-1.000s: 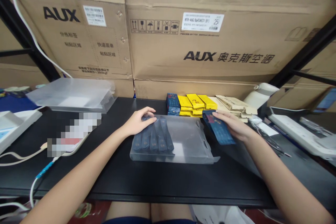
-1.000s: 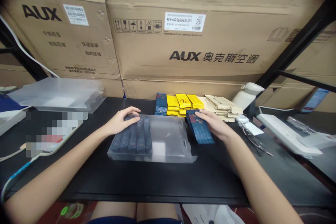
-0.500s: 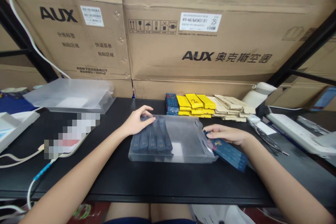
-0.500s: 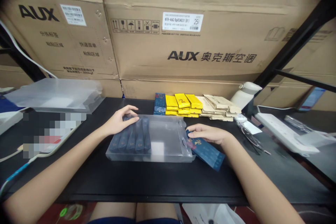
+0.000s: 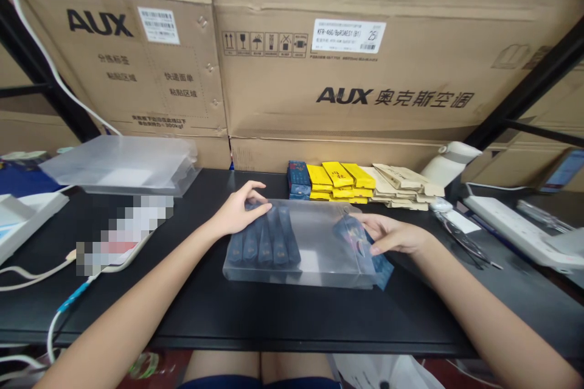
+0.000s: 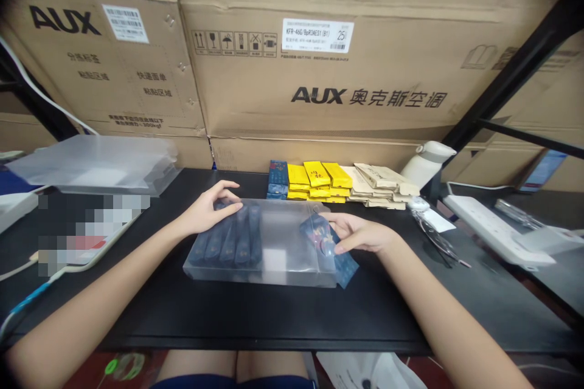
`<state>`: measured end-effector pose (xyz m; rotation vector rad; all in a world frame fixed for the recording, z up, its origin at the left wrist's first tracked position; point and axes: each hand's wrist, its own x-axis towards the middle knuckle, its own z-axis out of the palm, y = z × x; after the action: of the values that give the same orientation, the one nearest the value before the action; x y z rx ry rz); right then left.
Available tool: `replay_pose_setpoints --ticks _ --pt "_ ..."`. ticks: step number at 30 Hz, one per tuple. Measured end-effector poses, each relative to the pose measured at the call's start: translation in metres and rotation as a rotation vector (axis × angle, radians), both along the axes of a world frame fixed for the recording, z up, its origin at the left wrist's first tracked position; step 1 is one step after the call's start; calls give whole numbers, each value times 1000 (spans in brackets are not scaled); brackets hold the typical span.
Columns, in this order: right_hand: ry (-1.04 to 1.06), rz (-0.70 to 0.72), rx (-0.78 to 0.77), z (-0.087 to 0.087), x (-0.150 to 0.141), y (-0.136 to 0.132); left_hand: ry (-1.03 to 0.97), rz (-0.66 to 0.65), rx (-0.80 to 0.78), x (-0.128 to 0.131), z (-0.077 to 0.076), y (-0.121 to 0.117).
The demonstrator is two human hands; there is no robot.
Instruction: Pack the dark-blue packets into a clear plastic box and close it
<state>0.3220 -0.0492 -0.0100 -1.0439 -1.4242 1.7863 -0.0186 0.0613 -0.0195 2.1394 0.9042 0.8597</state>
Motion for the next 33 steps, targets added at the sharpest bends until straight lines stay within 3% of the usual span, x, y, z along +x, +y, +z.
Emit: replay_pose_setpoints --ticks 11,17,24,33 --pt "98 -215 -28 -8 -33 1 -39 -1 -14 0 -1 1" --pt "66 -124 -171 -14 -34 -3 -45 13 -11 2 0 -2" --pt "162 16 -27 -11 -47 -4 -49 -4 -39 8 0 -6" --pt "-10 -208 98 -13 -69 2 -37 6 -20 10 0 -7"
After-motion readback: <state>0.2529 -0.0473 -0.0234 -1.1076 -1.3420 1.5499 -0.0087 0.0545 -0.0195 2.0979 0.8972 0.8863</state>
